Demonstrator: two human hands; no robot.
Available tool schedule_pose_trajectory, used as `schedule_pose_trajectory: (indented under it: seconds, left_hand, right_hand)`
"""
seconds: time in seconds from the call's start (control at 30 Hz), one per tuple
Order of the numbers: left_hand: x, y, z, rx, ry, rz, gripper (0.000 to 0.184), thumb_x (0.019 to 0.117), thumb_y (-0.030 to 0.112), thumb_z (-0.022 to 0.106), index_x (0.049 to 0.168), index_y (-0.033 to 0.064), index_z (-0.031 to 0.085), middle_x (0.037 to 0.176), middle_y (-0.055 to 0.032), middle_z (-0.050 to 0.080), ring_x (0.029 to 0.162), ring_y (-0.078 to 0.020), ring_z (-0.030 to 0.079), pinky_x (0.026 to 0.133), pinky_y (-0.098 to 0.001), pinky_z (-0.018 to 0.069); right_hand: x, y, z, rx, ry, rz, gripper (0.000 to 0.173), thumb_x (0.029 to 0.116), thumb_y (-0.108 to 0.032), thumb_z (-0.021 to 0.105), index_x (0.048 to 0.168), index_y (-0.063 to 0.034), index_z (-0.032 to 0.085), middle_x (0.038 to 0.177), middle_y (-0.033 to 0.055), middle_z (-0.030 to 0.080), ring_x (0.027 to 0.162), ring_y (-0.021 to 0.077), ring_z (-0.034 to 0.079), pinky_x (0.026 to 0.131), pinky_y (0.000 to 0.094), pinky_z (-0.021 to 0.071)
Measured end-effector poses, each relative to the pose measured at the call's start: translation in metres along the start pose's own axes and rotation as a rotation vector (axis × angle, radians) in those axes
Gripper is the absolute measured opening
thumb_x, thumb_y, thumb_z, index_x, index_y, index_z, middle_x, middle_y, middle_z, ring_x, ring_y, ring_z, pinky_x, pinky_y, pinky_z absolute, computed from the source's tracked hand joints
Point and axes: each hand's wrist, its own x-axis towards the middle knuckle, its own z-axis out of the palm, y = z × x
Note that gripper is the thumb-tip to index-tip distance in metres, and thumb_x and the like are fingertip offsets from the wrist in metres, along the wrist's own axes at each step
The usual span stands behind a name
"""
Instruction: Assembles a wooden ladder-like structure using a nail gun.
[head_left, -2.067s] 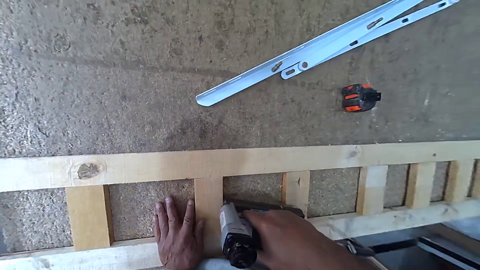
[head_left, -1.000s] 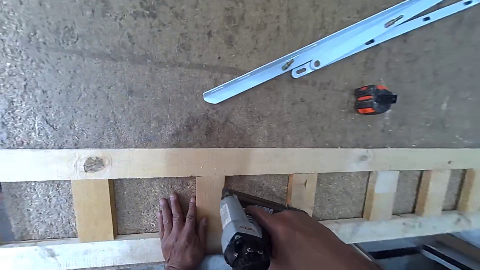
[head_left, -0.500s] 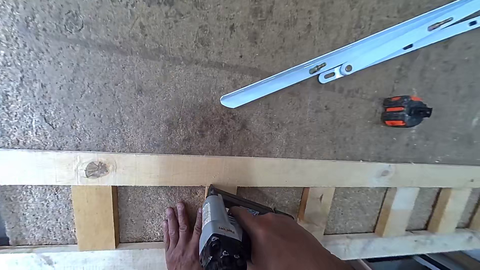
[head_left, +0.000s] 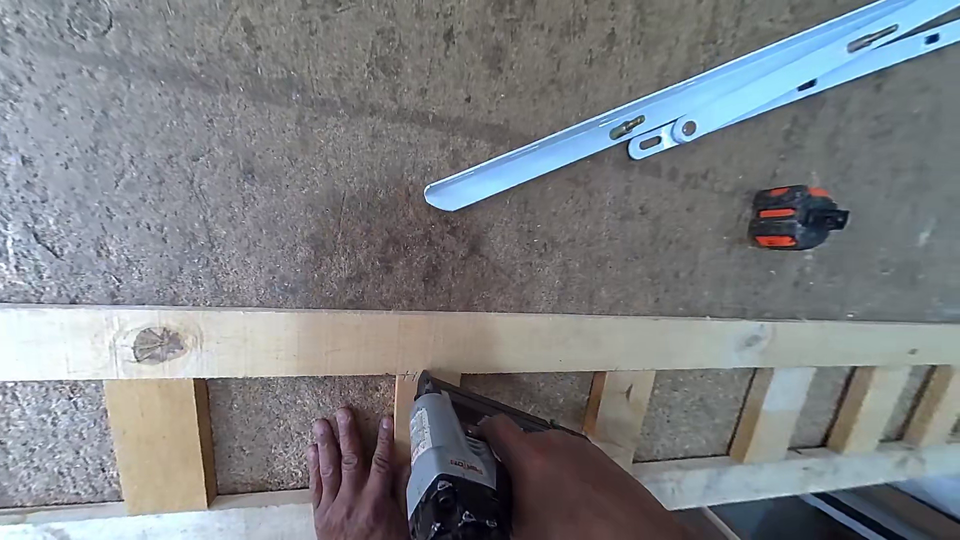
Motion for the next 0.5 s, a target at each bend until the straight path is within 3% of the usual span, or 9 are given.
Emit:
schedule_pose_trajectory:
  seconds: [0.1,0.23,0.33,0.43,0.5]
  left_hand:
    - [0.0,-0.002,0.002,-0.008,0.016,0.01,0.059,0.1039,0.06,0.034,0.154,0.031,0.046,0.167,-0.0112,0.032,0.156,-0.031,0.025,0.123,-0.0498,0.0237]
    - [-0.005,-0.006,0.005,0.029,-0.027,0.037,0.06,0.104,0.059,0.033,0.155,0.03,0.045,0.167,-0.0154,0.031,0.156,-0.035,0.024,0.123,-0.0524,0.024]
    - [-0.008,-0.007,0.005,0.045,-0.046,0.041,0.062,0.1036,0.061,0.032,0.154,0.0288,0.048,0.165,-0.017,0.034,0.155,-0.0371,0.025,0.123,-0.0544,0.0244]
    - [-0.01,-0.007,0.006,0.048,-0.045,0.04,0.062,0.1034,0.061,0.031,0.154,0.0285,0.048,0.166,-0.0162,0.033,0.155,-0.0364,0.024,0.123,-0.0545,0.0239]
    - [-0.011,-0.008,0.007,0.048,-0.045,0.04,0.063,0.1029,0.061,0.032,0.154,0.0286,0.048,0.166,-0.0156,0.033,0.156,-0.0362,0.024,0.124,-0.0547,0.0232]
  right_hand:
    - [0.0,0.008,-0.002,0.005,-0.018,0.002,0.059,0.0821,-0.048,0.075,0.125,-0.0123,0.058,0.087,0.0114,0.069,0.085,0.0342,0.071,0.066,0.0547,0.0558]
    - [-0.002,0.018,-0.002,0.023,0.002,0.001,0.055,0.0817,-0.05,0.075,0.119,-0.0131,0.06,0.084,0.0101,0.068,0.082,0.0328,0.071,0.064,0.0538,0.0553]
    - [-0.004,0.026,0.0,0.029,0.004,0.002,0.058,0.0808,-0.049,0.075,0.124,-0.0141,0.06,0.087,0.0103,0.069,0.084,0.0326,0.071,0.066,0.0548,0.056]
    - [-0.005,0.034,0.004,0.037,0.049,-0.025,0.054,0.0797,-0.049,0.076,0.118,-0.0142,0.061,0.083,0.0087,0.068,0.081,0.0308,0.071,0.064,0.0532,0.0559]
    - [-0.005,0.036,0.006,0.052,0.063,-0.046,0.057,0.0815,-0.051,0.074,0.125,-0.0162,0.06,0.084,0.0085,0.069,0.082,0.0303,0.071,0.065,0.0539,0.0562]
